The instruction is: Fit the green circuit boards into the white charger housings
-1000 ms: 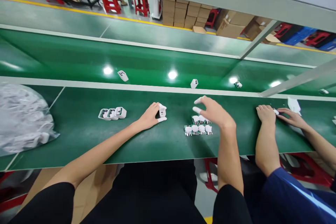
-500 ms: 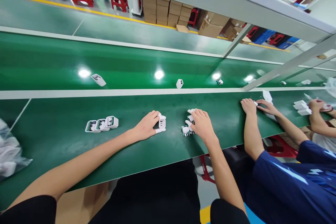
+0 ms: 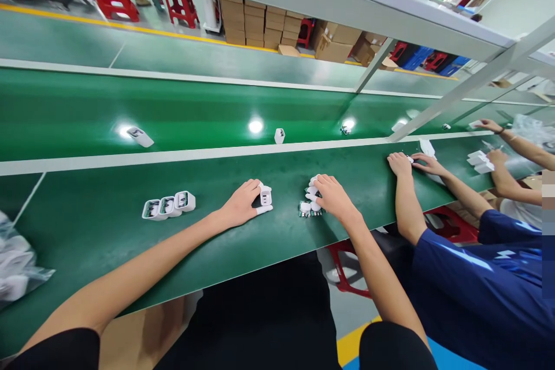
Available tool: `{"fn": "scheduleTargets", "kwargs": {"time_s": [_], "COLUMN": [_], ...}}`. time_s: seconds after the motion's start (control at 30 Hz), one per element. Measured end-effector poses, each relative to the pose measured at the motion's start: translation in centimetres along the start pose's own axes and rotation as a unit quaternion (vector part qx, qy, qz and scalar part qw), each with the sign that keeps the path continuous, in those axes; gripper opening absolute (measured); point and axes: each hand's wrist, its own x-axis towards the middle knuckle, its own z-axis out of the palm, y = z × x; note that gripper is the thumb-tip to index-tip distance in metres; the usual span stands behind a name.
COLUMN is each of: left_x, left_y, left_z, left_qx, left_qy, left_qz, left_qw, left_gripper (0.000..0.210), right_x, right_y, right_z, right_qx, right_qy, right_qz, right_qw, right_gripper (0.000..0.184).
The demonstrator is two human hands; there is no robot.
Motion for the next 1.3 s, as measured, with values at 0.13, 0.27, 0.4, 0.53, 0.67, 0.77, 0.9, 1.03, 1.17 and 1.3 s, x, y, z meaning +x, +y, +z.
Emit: {"fn": "scheduleTargets", "kwargs": {"time_s": [0.13,0.27,0.4,0.53,0.67,0.77,0.9,1.03,1.17,1.3], "left_x": [0.0,0.0,0.0,0.0,-0.1,-0.5,-1.1,-0.9,-0.6,-0.8], "left_y": [0.2,0.2,0.2,0.1,-0.1,-0.6,-0.9,-0.8,-0.9,-1.0], "left_z": [-0.2,-0.3,-0.3,-0.1,-0.4,-0.9,-1.5,-1.6,-1.7,-2.0], "left_qx": [0.001,-0.004,-0.011,-0.016,-0.093,-0.196,-0.277,-0.26,-0.244,-0.248], "left_qy": [-0.002,-0.009,-0.009,-0.003,0.017,0.033,0.058,0.08,0.09,0.106], "left_qz": [-0.002,-0.008,-0.006,-0.004,-0.016,-0.049,-0.092,-0.028,-0.004,0.004], "left_qw": [1.0,1.0,1.0,1.0,0.995,0.979,0.955,0.962,0.966,0.963], "left_gripper": [0.036,0.035,0.037,0.039,0.038,0.046,0.052,0.038,0.039,0.041], "right_x": [-0.4,-0.7,-0.6,0.3,2.0,3.6,4.9,4.7,4.0,3.6], "right_y": [-0.4,-0.9,-1.6,-3.1,-5.2,-7.1,-9.8,-11.5,-11.9,-12.1], "right_z": [0.2,0.5,1.1,1.8,2.1,2.4,3.1,3.5,3.6,3.9], "right_qx": [0.039,0.095,0.166,0.258,0.367,0.473,0.631,0.663,0.623,0.595], "right_qy": [0.02,0.07,0.142,0.227,0.293,0.297,0.276,0.24,0.262,0.278], "right_qz": [-0.004,0.018,0.071,0.123,0.117,0.068,0.01,-0.034,-0.055,-0.051], "right_qw": [0.999,0.993,0.973,0.931,0.875,0.827,0.725,0.708,0.735,0.752], "right_gripper": [0.003,0.016,0.025,0.034,0.04,0.053,0.053,0.051,0.052,0.057]}}
